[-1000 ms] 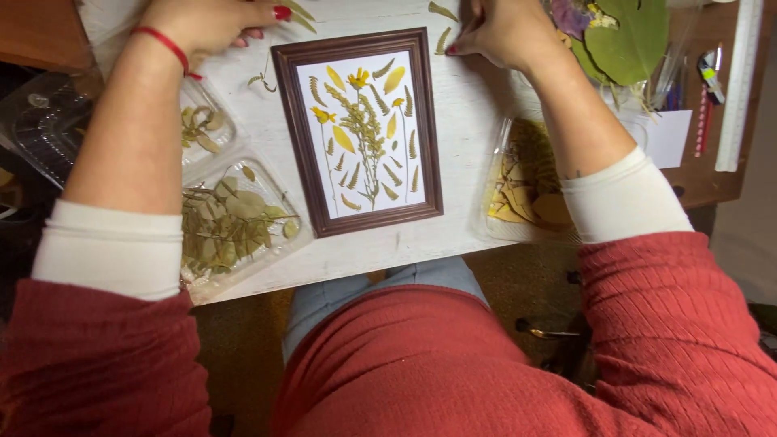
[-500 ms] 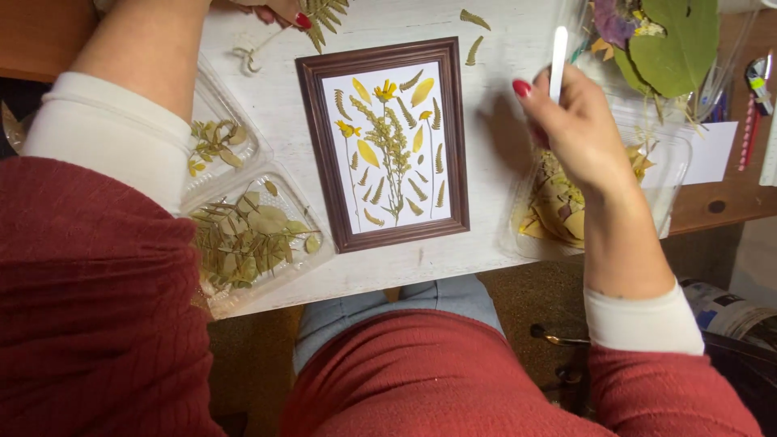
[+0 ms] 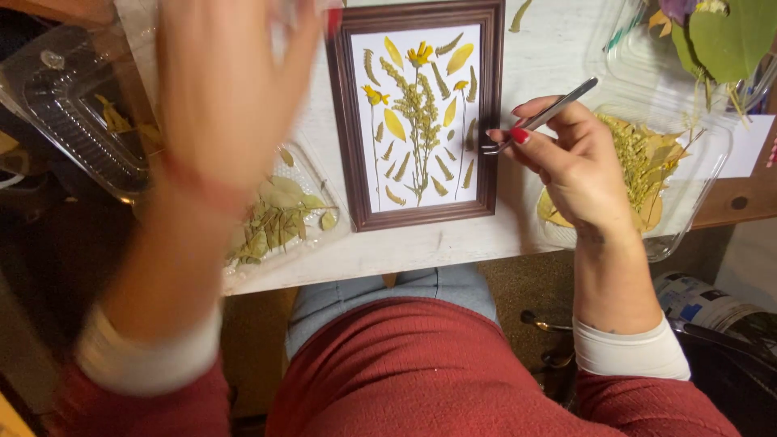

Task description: Arrange and place dried leaves and flowers into a picture frame using tweezers.

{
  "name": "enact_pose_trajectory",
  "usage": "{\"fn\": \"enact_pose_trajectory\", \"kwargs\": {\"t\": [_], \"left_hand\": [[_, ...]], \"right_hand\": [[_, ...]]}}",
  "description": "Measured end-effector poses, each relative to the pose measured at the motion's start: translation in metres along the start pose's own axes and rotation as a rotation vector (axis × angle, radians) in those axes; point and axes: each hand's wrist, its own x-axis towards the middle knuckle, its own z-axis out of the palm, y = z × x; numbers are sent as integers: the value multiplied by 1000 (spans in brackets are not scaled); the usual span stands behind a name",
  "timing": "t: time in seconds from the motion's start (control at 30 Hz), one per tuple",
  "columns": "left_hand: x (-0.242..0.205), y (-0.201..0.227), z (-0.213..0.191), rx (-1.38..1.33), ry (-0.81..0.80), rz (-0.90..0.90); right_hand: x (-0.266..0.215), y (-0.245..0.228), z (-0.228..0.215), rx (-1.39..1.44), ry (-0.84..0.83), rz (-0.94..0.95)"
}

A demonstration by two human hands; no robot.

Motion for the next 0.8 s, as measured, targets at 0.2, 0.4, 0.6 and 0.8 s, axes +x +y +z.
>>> {"fn": "enact_pose_trajectory", "kwargs": {"t": [0.2,0.4,0.6,0.8], "left_hand": [[-169,90,52,-310,119,-163],[-200,108,81,-36,-110,-65],[-203,110,91,126,-161,-122],[-209,104,103,131,-168,-140]], "right_hand": [[25,10,32,-190,38,-148],[64,36,67,-320,-39,-317],[74,36,85,-365,-86,-325],[81,41,90,-409,-94,-364]]}}
